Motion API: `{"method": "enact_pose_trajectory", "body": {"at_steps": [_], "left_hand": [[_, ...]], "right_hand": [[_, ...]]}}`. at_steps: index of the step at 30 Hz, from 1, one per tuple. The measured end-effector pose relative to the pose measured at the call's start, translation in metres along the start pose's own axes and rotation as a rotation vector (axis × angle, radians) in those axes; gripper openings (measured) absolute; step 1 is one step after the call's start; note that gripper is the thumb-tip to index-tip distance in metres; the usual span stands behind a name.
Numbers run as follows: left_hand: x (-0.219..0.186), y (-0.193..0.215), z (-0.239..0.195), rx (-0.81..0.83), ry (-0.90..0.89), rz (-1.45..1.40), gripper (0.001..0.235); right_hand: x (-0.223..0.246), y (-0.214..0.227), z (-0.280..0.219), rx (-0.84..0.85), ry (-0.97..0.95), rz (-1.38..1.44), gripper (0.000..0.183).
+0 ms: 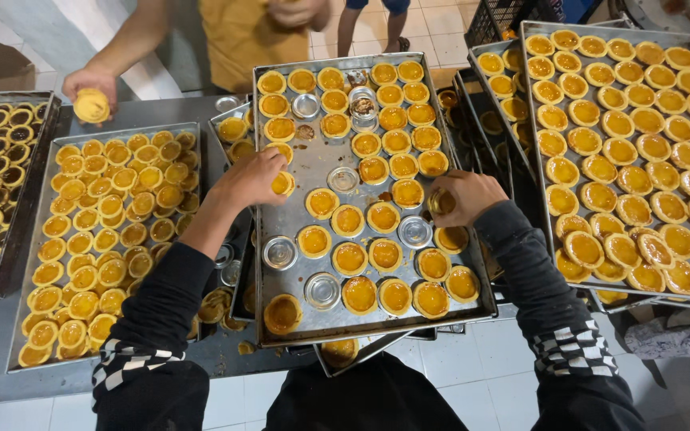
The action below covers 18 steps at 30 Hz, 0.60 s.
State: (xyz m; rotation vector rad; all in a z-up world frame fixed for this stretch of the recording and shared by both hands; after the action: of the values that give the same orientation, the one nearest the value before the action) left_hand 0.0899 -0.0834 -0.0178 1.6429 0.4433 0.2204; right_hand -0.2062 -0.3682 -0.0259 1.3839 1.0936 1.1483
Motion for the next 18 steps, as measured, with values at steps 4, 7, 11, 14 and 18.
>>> {"method": "enact_pose_trajectory", "body": {"at_steps": [4, 7, 11, 14, 18], "left_hand": [[-0.004, 0.008, -0.001, 0.016, -0.002, 0.005, 0.058], [-0.004, 0.006, 0.000, 0.079, 0.010, -0.015, 0.061], [0.001, -0.003, 0.007, 0.135, 0.041, 0.008, 0.067], [0.005, -0.009, 0.012, 0.130, 0.038, 0.019, 0.070], [0.003, -0.007, 0.010, 0.140, 0.032, 0.032, 0.071]], "right_hand": [[-0.005, -0.007, 0.003, -0.001, 0.000, -0.018, 0.072], [-0.008, -0.012, 0.005, -0.001, -0.003, -0.036, 0.072], [-0.013, -0.015, 0.008, 0.014, 0.013, -0.051, 0.081], [-0.015, -0.014, 0.011, 0.046, 0.040, -0.068, 0.083], [-0.017, -0.014, 0.011, 0.035, 0.064, -0.057, 0.083]]}}
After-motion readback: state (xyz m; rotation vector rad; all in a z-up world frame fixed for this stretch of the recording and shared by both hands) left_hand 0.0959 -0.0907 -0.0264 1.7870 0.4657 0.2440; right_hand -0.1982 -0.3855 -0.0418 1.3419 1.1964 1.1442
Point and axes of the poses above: each hand's wrist, its own z-axis towards the middle knuckle, its own y-axis out of the back of the hand, x = y × z, the point moved 5 cm from there along z, towards the middle knuckle, and after that the axes turned 10 degrees about y, right-handed, at the moved point
